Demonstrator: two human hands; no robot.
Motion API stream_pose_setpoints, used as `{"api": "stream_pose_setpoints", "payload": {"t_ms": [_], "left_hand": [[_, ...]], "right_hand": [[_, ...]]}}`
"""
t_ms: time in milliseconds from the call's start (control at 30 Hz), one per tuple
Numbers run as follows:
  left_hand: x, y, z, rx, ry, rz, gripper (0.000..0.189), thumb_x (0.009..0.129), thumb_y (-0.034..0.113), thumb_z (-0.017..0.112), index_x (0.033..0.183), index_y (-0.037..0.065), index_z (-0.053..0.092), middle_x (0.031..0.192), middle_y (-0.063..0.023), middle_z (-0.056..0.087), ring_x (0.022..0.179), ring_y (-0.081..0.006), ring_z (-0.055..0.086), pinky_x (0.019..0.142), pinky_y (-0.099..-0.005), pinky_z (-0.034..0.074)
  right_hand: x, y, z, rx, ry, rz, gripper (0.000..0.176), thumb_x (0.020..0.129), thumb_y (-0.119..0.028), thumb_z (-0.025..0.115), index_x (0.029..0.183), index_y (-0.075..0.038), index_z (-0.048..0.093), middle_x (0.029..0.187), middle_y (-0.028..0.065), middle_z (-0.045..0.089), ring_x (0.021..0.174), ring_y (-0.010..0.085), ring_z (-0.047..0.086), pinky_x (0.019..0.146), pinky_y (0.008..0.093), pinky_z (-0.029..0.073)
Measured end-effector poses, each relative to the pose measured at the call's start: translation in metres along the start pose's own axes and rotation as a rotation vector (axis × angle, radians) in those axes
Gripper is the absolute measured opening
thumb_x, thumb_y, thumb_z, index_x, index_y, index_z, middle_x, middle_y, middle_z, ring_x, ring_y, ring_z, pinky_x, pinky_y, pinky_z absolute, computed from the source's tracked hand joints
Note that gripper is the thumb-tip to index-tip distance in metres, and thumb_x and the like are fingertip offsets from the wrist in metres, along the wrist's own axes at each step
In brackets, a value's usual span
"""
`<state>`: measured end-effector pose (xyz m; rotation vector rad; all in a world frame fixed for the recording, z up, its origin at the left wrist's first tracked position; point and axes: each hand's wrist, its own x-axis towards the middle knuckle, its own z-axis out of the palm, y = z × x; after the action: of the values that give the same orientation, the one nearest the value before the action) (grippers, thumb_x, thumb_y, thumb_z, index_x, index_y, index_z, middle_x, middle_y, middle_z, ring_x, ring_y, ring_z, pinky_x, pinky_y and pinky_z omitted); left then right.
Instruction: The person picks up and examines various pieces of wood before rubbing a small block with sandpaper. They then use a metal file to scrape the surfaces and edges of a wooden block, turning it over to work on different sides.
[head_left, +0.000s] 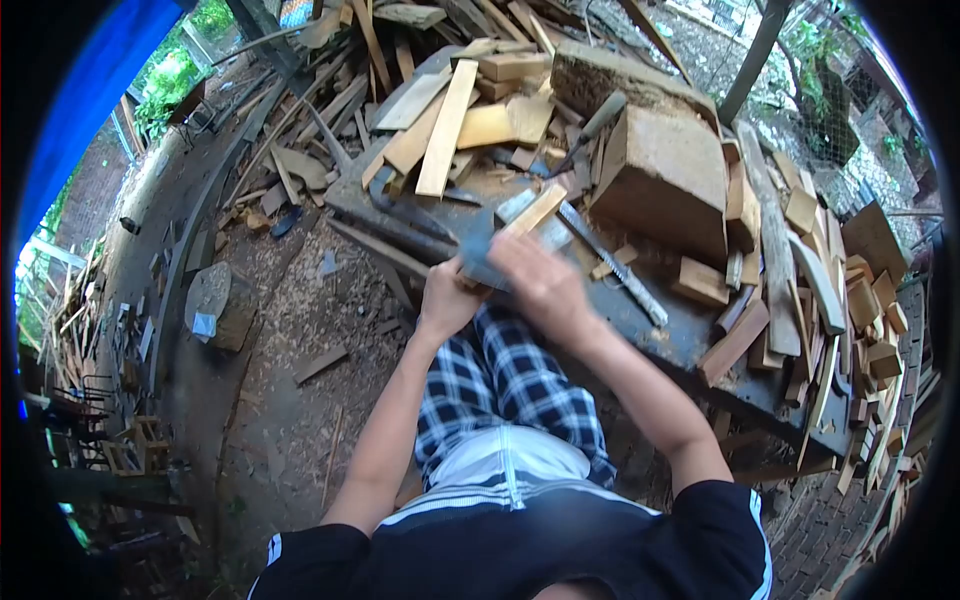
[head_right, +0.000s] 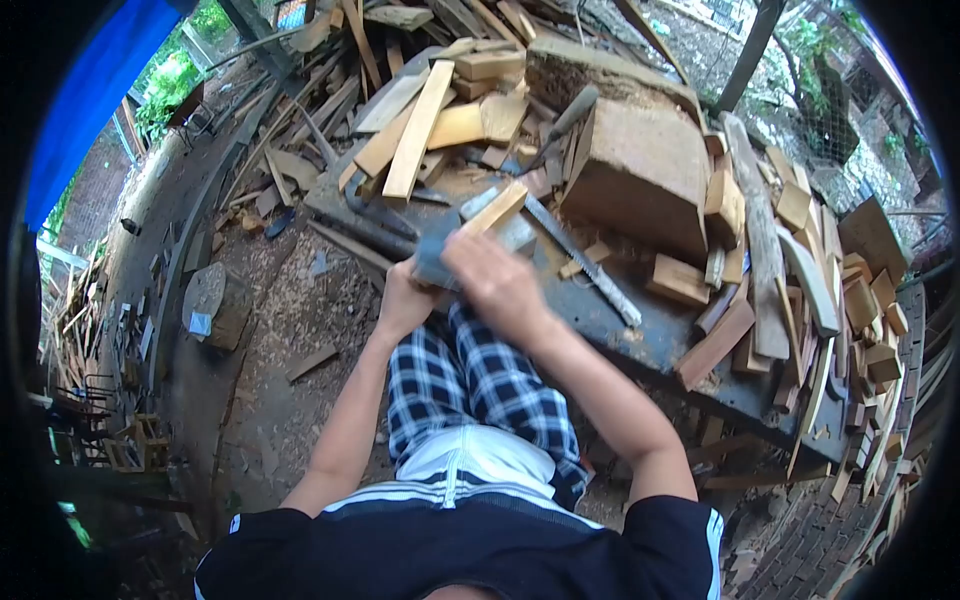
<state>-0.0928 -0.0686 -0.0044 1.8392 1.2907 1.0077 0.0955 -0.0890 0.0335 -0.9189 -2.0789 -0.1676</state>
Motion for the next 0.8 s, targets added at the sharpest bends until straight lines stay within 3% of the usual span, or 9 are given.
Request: {"api": "stream_pose_setpoints", "payload": {"t_ms": [33, 100, 200, 233, 333, 533, 667, 767, 800], "left_hand": [[-0.001, 0.018, -0.002, -0.048, 0.014, -0.018, 0.037, 0.077, 0.013, 0.077, 0.110, 0.002, 0.068, 0.090, -0.0203, 0.072, 0.086, -0.0311, 0.073, 0.073, -0.0345, 0.055], [-0.002, 0.019, -0.001, -0.008, 0.016, -0.003, 0.034, 0.080, 0.009, 0.076, 0.111, -0.003, 0.068, 0.094, -0.0123, 0.074, 0.085, -0.0121, 0.068, 0.078, -0.0286, 0.054], [0.001, 0.019, -0.001, -0.078, -0.004, -0.025, 0.033, 0.081, 0.010, 0.076, 0.110, -0.003, 0.068, 0.093, -0.0115, 0.074, 0.085, -0.0116, 0.068, 0.077, -0.0281, 0.054], [0.002, 0.016, 0.000, -0.093, 0.005, -0.030, 0.037, 0.078, 0.013, 0.076, 0.112, -0.001, 0.068, 0.092, -0.0175, 0.074, 0.088, -0.0244, 0.073, 0.076, -0.0335, 0.055], [-0.004, 0.009, 0.001, -0.037, 0.006, -0.046, 0.033, 0.078, 0.013, 0.076, 0.108, 0.000, 0.069, 0.089, -0.0180, 0.073, 0.086, -0.0275, 0.073, 0.073, -0.0349, 0.055], [-0.001, 0.015, 0.002, -0.022, 0.080, 0.051, 0.035, 0.079, 0.018, 0.077, 0.109, 0.002, 0.069, 0.090, -0.0188, 0.073, 0.087, -0.0301, 0.073, 0.073, -0.0345, 0.055], [-0.005, 0.013, 0.001, -0.048, 0.013, -0.033, 0.031, 0.080, 0.016, 0.077, 0.106, 0.002, 0.069, 0.089, -0.0201, 0.072, 0.086, -0.0316, 0.073, 0.073, -0.0335, 0.055], [-0.005, 0.024, 0.002, -0.064, 0.046, -0.002, 0.033, 0.082, 0.014, 0.075, 0.109, -0.004, 0.067, 0.090, -0.0165, 0.074, 0.083, -0.0238, 0.073, 0.074, -0.0340, 0.055], [-0.002, 0.025, 0.001, -0.108, 0.047, 0.040, 0.033, 0.085, 0.018, 0.073, 0.108, -0.005, 0.068, 0.092, -0.0148, 0.074, 0.067, -0.0140, 0.067, 0.065, -0.0287, 0.054]], "right_hand": [[0.004, 0.015, -0.005, -0.009, 0.024, 0.128, 0.029, 0.081, 0.002, 0.058, 0.110, -0.001, 0.064, 0.114, 0.0177, 0.067, 0.111, 0.0314, 0.065, 0.099, 0.0382, 0.052], [0.010, 0.056, -0.003, -0.205, 0.130, 0.257, 0.031, 0.081, 0.001, 0.059, 0.111, -0.001, 0.063, 0.114, 0.0182, 0.067, 0.110, 0.0324, 0.065, 0.096, 0.0393, 0.053], [0.006, 0.031, 0.004, -0.060, 0.008, 0.393, 0.033, 0.085, 0.003, 0.057, 0.117, -0.003, 0.064, 0.119, 0.0203, 0.066, 0.115, 0.0344, 0.063, 0.100, 0.0413, 0.052], [0.005, 0.010, 0.008, -0.090, 0.042, 0.266, 0.034, 0.083, 0.002, 0.058, 0.117, -0.003, 0.065, 0.118, 0.0189, 0.067, 0.115, 0.0323, 0.063, 0.101, 0.0421, 0.051], [-0.006, 0.007, 0.011, 0.000, -0.004, 0.027, 0.029, 0.085, -0.004, 0.060, 0.113, -0.002, 0.064, 0.119, 0.0151, 0.068, 0.115, 0.0295, 0.064, 0.099, 0.0447, 0.053], [0.010, 0.051, -0.003, -0.178, 0.029, 0.434, 0.027, 0.083, -0.004, 0.060, 0.110, 0.000, 0.062, 0.117, 0.0173, 0.067, 0.111, 0.0310, 0.065, 0.094, 0.0380, 0.055], [-0.008, 0.006, 0.015, -0.077, 0.014, -0.002, 0.030, 0.082, -0.003, 0.059, 0.111, -0.001, 0.065, 0.114, 0.0174, 0.068, 0.109, 0.0300, 0.066, 0.098, 0.0386, 0.053], [0.003, 0.058, 0.000, -0.169, 0.105, 0.248, 0.024, 0.087, -0.008, 0.060, 0.111, -0.002, 0.065, 0.113, 0.0151, 0.069, 0.107, 0.0307, 0.067, 0.096, 0.0400, 0.053], [0.007, 0.067, -0.007, -0.092, -0.005, 0.521, 0.023, 0.090, -0.009, 0.059, 0.110, -0.003, 0.065, 0.115, 0.0152, 0.068, 0.108, 0.0313, 0.066, 0.096, 0.0402, 0.053]]}}
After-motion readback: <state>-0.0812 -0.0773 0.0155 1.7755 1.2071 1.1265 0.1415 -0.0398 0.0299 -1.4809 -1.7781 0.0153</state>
